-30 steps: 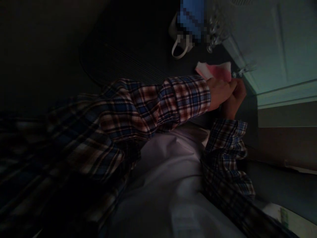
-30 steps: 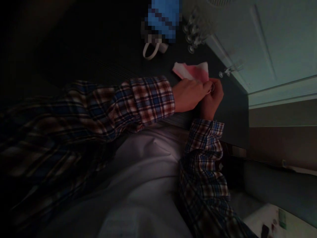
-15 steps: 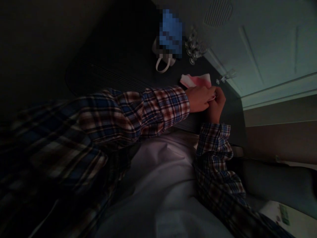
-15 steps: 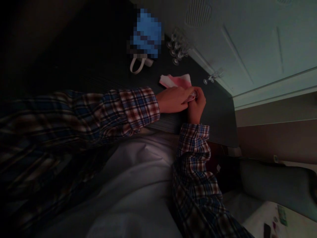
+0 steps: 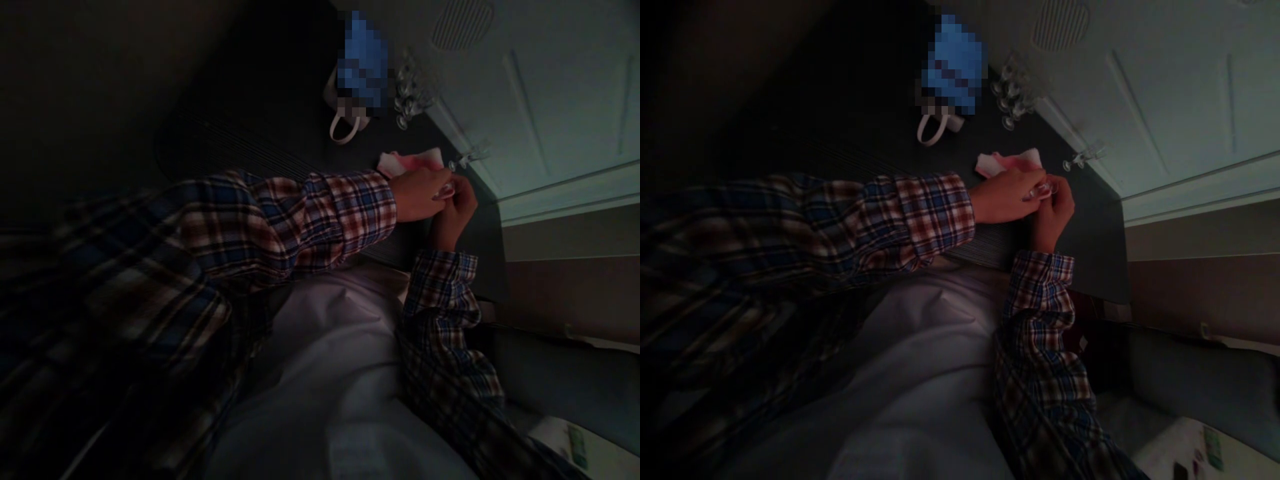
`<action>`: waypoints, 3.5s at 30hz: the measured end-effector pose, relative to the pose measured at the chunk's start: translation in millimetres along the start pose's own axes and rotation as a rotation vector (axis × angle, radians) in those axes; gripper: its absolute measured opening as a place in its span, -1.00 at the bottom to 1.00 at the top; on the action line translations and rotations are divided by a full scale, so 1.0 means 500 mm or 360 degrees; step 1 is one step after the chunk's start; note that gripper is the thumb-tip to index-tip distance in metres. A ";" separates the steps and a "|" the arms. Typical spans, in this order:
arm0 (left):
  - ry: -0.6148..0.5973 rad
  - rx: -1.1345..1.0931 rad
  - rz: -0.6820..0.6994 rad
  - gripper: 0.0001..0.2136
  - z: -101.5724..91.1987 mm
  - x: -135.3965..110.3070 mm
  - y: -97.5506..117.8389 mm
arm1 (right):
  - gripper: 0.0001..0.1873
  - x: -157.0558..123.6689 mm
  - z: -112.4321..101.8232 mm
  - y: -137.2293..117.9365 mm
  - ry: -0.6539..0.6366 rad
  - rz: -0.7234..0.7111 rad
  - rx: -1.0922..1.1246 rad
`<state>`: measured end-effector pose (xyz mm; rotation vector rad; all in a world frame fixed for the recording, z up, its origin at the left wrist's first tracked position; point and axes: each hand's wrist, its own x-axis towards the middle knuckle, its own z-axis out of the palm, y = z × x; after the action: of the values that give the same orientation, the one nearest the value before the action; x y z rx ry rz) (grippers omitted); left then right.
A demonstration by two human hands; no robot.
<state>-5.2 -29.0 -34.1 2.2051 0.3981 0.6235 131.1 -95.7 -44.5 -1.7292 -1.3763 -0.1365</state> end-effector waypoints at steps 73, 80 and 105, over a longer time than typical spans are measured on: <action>-0.0061 0.0227 -0.0067 -0.63 0.004 -0.010 0.002 | -0.89 -0.014 0.011 -0.004 0.0043 0.0096 -0.0048; -0.0093 0.0213 -0.0109 -0.62 0.003 -0.012 0.007 | -0.90 -0.014 0.011 0.004 -0.0007 0.0107 0.0018; 0.0280 0.0317 0.0058 -0.54 0.065 0.008 -0.039 | -0.80 -0.002 0.015 0.019 -0.0150 0.0129 0.0030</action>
<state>14.7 -34.4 -66.2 2.3578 0.5315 0.8327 135.5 -91.0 -55.0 -1.7927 -1.3681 0.0030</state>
